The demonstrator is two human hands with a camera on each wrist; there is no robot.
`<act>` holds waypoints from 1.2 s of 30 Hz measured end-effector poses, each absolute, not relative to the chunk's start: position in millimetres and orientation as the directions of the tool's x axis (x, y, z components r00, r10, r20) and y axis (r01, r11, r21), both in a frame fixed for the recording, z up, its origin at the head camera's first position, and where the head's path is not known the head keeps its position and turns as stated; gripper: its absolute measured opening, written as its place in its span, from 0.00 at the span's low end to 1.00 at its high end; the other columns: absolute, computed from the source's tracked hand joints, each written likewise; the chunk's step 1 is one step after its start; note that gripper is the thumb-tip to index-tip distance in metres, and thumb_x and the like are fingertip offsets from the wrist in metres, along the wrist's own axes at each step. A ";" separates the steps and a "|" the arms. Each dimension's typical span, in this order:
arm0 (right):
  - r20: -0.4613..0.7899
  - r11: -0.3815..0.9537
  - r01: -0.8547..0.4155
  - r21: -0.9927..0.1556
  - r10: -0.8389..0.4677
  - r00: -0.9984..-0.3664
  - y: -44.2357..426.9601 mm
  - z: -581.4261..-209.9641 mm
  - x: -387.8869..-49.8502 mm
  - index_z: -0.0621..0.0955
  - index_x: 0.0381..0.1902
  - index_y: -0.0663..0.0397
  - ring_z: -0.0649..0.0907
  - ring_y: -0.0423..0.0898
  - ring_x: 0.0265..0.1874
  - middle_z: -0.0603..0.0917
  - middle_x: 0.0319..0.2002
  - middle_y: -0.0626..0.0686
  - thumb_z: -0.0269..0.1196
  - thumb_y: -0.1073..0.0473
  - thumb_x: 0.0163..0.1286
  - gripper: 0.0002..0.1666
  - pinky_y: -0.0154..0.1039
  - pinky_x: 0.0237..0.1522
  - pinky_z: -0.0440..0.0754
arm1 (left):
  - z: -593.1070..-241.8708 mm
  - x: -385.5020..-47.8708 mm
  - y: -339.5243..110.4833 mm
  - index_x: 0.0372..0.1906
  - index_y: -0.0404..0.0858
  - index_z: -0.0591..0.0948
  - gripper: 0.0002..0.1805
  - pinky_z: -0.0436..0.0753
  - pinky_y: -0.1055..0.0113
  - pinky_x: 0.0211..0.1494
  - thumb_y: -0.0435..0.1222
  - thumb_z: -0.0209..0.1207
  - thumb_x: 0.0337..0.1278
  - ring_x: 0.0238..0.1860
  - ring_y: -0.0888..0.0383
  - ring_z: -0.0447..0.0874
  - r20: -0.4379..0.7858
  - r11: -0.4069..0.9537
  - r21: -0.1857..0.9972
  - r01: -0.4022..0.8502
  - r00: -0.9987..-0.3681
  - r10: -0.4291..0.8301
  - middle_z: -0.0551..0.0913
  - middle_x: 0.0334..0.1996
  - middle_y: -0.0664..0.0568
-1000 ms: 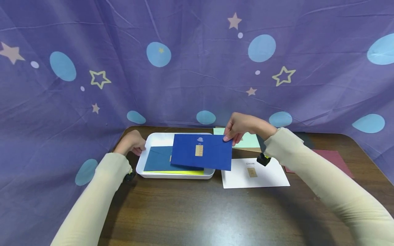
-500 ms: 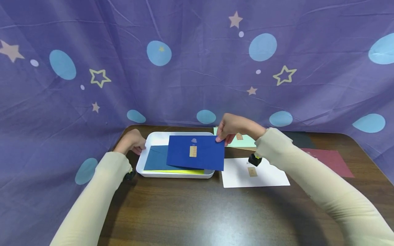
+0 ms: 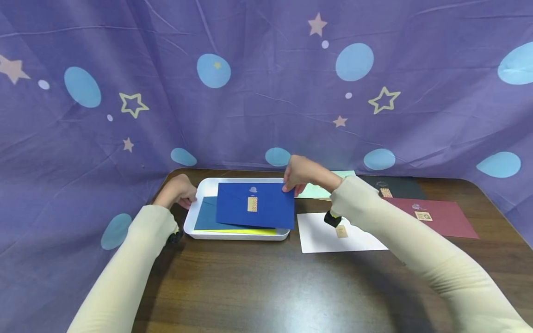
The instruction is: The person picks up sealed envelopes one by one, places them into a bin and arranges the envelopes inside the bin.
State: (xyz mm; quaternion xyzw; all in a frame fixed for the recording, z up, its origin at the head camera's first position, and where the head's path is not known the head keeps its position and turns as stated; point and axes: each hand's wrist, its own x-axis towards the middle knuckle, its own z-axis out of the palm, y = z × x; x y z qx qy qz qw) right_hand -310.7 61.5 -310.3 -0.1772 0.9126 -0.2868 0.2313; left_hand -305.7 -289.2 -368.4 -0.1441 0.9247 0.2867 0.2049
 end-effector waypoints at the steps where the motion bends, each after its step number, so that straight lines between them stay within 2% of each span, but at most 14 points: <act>1: -0.318 0.779 -0.191 -0.597 -0.448 -0.835 59.6 -310.9 -310.5 0.85 0.33 0.63 0.88 0.44 0.19 0.88 0.24 0.56 0.74 0.64 0.60 0.08 0.35 0.24 0.90 | -368.9 -305.8 -289.5 0.35 0.22 0.75 0.05 0.91 0.67 0.29 0.19 0.58 0.52 0.17 0.59 0.82 -0.460 0.796 0.469 -0.383 -0.875 -0.150 0.77 0.22 0.45; 14: -0.292 0.801 -0.216 -0.558 -0.433 -0.853 41.7 -315.6 -310.9 0.86 0.35 0.63 0.90 0.48 0.23 0.90 0.25 0.59 0.74 0.63 0.62 0.08 0.33 0.24 0.89 | -369.3 -305.2 -290.3 0.31 0.26 0.74 0.04 0.91 0.68 0.28 0.19 0.58 0.51 0.17 0.59 0.82 -0.457 0.800 0.466 -0.377 -0.877 -0.148 0.77 0.20 0.46; 22: -0.285 0.793 -0.208 -0.572 -0.430 -0.857 31.7 -320.7 -310.2 0.86 0.36 0.64 0.88 0.45 0.19 0.90 0.28 0.61 0.74 0.64 0.61 0.09 0.33 0.23 0.89 | -368.8 -304.5 -290.2 0.30 0.27 0.72 0.06 0.92 0.67 0.29 0.19 0.57 0.50 0.17 0.59 0.82 -0.460 0.789 0.482 -0.380 -0.877 -0.142 0.77 0.21 0.46; 27: -0.293 0.816 -0.220 -0.534 -0.422 -0.858 23.2 -326.0 -310.2 0.86 0.36 0.63 0.89 0.46 0.21 0.90 0.28 0.62 0.73 0.63 0.63 0.08 0.40 0.33 0.93 | -368.0 -304.2 -290.0 0.30 0.27 0.72 0.06 0.92 0.67 0.29 0.19 0.58 0.49 0.17 0.59 0.83 -0.464 0.789 0.484 -0.379 -0.875 -0.137 0.77 0.21 0.46; 30: -0.285 0.821 -0.235 -0.521 -0.427 -0.858 19.9 -329.3 -310.5 0.87 0.36 0.63 0.90 0.47 0.22 0.90 0.28 0.62 0.73 0.63 0.63 0.08 0.42 0.35 0.93 | -367.3 -303.8 -289.5 0.32 0.26 0.73 0.06 0.92 0.67 0.29 0.19 0.58 0.50 0.17 0.59 0.83 -0.462 0.790 0.480 -0.381 -0.875 -0.141 0.78 0.21 0.46; 34: -0.272 0.827 -0.244 -0.506 -0.422 -0.865 16.9 -333.2 -312.0 0.87 0.35 0.62 0.91 0.50 0.25 0.90 0.27 0.61 0.74 0.63 0.62 0.07 0.33 0.23 0.89 | -366.4 -303.1 -289.0 0.30 0.27 0.73 0.05 0.92 0.67 0.29 0.19 0.57 0.49 0.17 0.59 0.83 -0.463 0.783 0.487 -0.386 -0.875 -0.144 0.78 0.20 0.46; 36: -0.269 0.835 -0.246 -0.493 -0.415 -0.869 15.6 -335.0 -312.7 0.87 0.35 0.62 0.91 0.52 0.28 0.90 0.27 0.60 0.74 0.63 0.62 0.07 0.32 0.23 0.88 | -366.3 -303.0 -289.2 0.28 0.28 0.72 0.05 0.92 0.67 0.29 0.19 0.56 0.48 0.17 0.58 0.83 -0.463 0.776 0.499 -0.387 -0.875 -0.139 0.78 0.20 0.46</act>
